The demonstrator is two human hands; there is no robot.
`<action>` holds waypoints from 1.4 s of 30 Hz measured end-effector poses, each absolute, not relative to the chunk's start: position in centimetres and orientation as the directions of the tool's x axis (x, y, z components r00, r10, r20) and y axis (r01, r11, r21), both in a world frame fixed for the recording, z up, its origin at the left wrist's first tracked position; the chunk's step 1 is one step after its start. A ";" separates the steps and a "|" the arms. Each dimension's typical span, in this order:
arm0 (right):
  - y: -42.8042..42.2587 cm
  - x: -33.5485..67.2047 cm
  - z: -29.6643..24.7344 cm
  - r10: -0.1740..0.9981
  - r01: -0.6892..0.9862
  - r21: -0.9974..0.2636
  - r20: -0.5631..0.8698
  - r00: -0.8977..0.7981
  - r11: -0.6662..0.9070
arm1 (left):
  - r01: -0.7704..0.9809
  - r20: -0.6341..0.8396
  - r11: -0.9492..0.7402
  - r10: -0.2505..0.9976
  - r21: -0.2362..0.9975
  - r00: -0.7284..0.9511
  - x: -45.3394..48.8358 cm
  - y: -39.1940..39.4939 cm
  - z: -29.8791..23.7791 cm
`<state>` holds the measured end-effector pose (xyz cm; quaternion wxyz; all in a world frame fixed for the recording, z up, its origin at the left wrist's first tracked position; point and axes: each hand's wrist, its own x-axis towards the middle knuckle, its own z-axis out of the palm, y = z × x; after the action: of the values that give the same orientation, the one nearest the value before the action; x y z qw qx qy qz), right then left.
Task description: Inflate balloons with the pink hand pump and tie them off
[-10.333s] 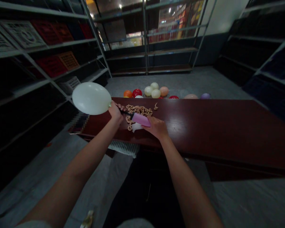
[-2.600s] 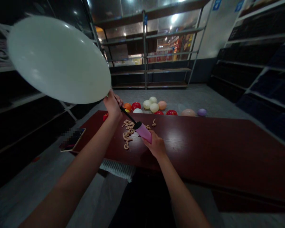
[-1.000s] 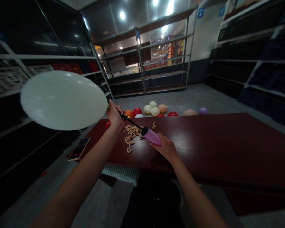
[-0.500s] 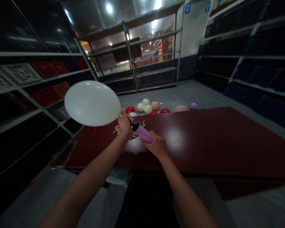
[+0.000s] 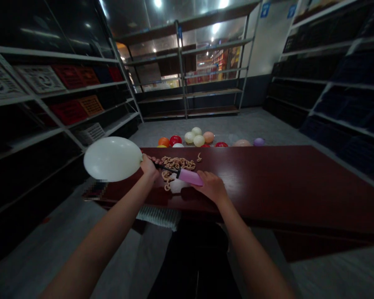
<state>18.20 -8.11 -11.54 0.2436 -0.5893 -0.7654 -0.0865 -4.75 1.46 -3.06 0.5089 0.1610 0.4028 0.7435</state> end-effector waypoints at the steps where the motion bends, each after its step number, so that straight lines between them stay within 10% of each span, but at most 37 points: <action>1: -8.1 18.2 -11.7 0.855 0.943 -0.147 0.480 -0.194 0.297 | -0.632 -0.180 -0.168 0.876 0.756 -0.448 -5.6 1.4 -2.7; 25: -7.2 19.1 -11.9 0.879 0.887 -0.383 0.474 -0.053 0.260 | -0.521 0.194 -0.466 0.848 0.715 -0.493 -0.8 2.2 4.1; 34: -7.1 19.2 -11.8 0.889 0.858 -0.481 0.453 0.066 0.181 | -0.529 0.149 -0.277 0.951 0.802 -0.272 7.0 1.4 -0.2; 42: -7.5 18.4 -11.3 0.863 0.912 -0.326 0.503 -0.056 0.249 | -0.603 -0.001 -0.234 0.932 0.763 -0.363 3.5 1.7 -2.9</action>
<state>18.41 -7.47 -11.31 0.3132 -0.6117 -0.7254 -0.0394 3.52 1.68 -2.87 0.5123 0.2370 0.3472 0.7489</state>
